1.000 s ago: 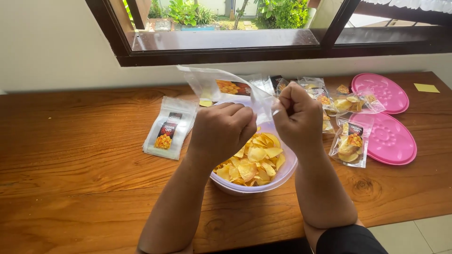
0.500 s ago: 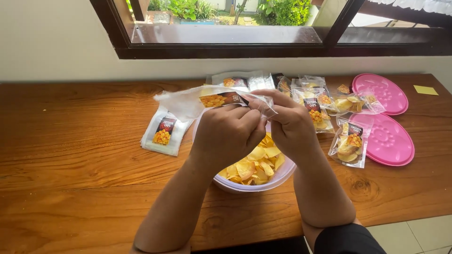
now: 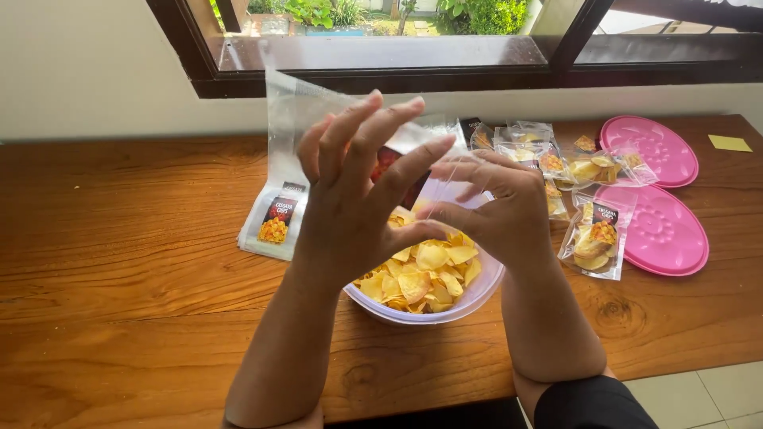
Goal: Manually packaging cassava chips into small individual plastic bags from a large bowl.
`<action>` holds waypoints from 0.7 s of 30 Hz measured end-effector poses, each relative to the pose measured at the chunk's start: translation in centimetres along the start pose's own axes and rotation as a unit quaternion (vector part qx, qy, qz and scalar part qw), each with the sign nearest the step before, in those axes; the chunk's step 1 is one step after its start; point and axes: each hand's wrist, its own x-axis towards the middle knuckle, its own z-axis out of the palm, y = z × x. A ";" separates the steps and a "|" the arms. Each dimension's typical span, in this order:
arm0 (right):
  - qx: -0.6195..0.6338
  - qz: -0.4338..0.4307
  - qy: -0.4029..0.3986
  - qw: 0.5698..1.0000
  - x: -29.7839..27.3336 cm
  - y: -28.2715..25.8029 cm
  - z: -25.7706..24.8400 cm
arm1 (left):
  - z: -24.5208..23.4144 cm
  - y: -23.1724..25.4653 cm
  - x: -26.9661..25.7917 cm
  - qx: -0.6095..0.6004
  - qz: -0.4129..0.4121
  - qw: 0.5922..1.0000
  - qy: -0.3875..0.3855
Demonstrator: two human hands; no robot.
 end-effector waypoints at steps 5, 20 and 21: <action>0.005 -0.029 -0.036 0.999 0.2 -0.3 0.0 | -0.4 -0.7 0.1 0.061 0.007 0.994 -0.096; -0.038 -0.075 -0.101 0.991 0.3 -0.3 -1.5 | -0.9 -3.0 -0.2 -0.044 0.036 0.998 -0.008; -0.042 -0.067 -0.109 0.991 0.3 -0.3 -1.6 | -1.1 -3.2 -0.2 -0.065 0.041 0.997 -0.004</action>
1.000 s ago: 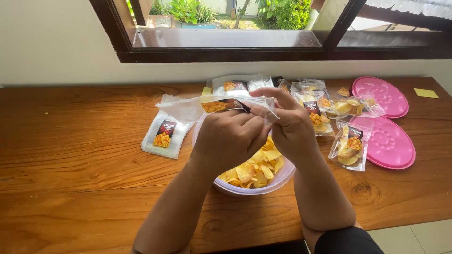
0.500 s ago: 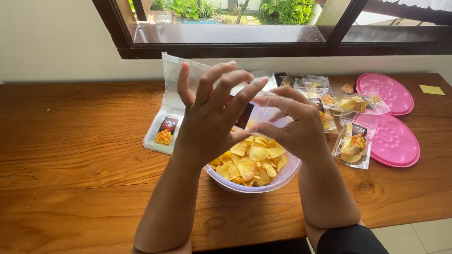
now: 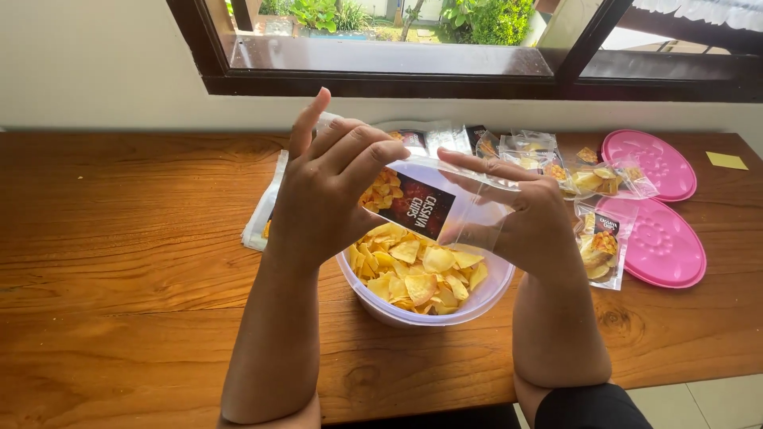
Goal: Manually packaging cassava chips into small individual plastic bags from a large bowl.
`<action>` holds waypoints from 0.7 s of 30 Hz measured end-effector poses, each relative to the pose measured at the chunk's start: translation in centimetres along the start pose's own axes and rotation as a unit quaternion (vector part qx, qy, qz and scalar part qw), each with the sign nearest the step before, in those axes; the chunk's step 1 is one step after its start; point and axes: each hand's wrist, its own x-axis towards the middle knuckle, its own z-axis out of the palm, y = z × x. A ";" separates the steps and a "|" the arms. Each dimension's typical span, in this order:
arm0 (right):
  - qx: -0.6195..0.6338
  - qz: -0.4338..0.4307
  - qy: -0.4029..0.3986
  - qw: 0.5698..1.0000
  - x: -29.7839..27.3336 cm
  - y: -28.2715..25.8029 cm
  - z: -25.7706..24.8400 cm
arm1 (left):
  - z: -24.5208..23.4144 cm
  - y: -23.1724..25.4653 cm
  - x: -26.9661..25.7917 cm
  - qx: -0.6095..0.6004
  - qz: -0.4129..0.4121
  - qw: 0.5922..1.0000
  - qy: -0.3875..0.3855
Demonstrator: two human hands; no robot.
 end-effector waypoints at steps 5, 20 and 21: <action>-0.045 -0.022 -0.021 0.999 -0.1 0.4 -0.1 | 0.9 0.4 -0.1 0.002 -0.011 0.997 -0.071; 0.035 -0.036 -0.041 0.998 0.5 0.1 -1.4 | -0.3 -0.2 -0.4 0.034 -0.063 0.997 -0.020; 0.017 -0.012 -0.047 0.999 0.5 0.0 -1.7 | -0.5 -0.4 -0.6 0.051 -0.087 0.995 -0.013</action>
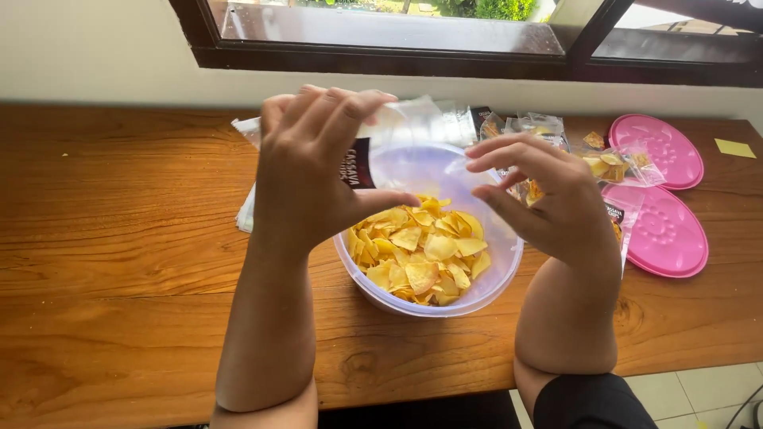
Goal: Manually packaging cassava chips into small individual plastic bags from a large bowl.
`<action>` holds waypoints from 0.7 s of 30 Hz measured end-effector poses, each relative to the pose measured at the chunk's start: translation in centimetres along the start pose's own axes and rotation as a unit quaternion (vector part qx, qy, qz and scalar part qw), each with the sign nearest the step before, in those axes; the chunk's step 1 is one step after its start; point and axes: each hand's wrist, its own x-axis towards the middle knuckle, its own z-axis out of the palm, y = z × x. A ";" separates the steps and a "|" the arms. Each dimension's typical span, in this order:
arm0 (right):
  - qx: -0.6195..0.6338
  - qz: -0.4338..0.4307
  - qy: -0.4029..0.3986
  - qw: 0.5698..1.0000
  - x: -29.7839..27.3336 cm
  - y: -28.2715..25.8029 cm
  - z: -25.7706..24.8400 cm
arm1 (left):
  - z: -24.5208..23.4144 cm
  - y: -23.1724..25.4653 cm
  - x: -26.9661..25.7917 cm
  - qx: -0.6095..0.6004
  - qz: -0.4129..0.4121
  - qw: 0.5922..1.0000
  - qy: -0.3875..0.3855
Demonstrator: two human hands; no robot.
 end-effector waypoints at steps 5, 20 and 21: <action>-0.327 0.289 -0.214 0.874 -1.0 -1.6 1.8 | -0.1 0.1 0.1 -0.003 -0.019 1.000 0.019; -0.380 0.360 -0.461 0.716 2.9 2.4 5.9 | -2.3 0.4 -0.2 -0.098 -0.017 0.995 0.014; -0.394 0.312 -0.477 0.721 3.1 2.2 5.4 | -2.3 0.5 -0.2 -0.102 -0.015 0.995 0.012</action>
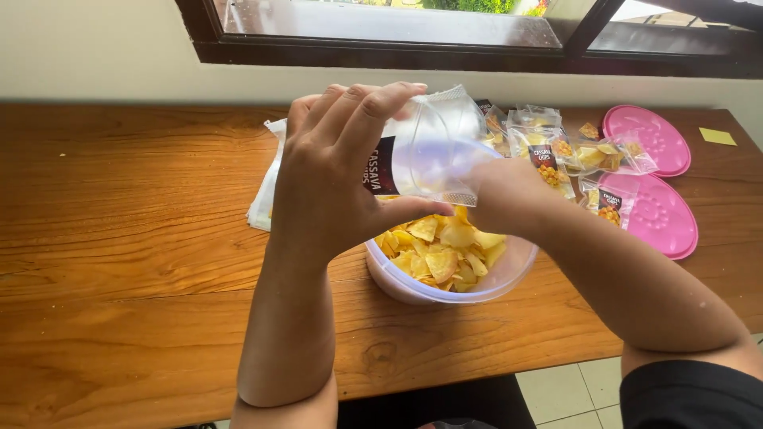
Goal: Manually packaging cassava chips into small individual plastic bags from a large bowl.
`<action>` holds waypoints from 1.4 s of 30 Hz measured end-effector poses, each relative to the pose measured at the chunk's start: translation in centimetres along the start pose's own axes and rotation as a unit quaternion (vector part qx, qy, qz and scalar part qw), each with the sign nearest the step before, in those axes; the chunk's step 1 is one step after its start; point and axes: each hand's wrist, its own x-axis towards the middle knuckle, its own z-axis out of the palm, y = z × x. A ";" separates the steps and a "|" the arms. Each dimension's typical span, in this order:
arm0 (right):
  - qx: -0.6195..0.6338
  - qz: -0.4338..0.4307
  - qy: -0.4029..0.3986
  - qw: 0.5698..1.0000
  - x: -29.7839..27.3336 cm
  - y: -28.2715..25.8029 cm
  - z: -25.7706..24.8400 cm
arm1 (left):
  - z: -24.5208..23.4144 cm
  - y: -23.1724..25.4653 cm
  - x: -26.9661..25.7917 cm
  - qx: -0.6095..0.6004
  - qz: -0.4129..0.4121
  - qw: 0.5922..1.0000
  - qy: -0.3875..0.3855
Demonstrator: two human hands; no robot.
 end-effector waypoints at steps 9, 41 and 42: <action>0.350 -0.248 0.348 0.834 -7.2 3.2 -1.1 | 1.1 -1.5 -0.2 0.000 -0.054 0.990 -0.130; 0.453 -0.398 0.360 0.712 -4.9 -0.2 -0.2 | 1.4 -1.9 -0.2 -0.167 -0.236 0.951 0.113; 0.378 -0.430 0.319 0.755 -4.6 -0.3 -0.3 | 1.3 -1.8 -0.2 -0.173 -0.239 0.948 0.122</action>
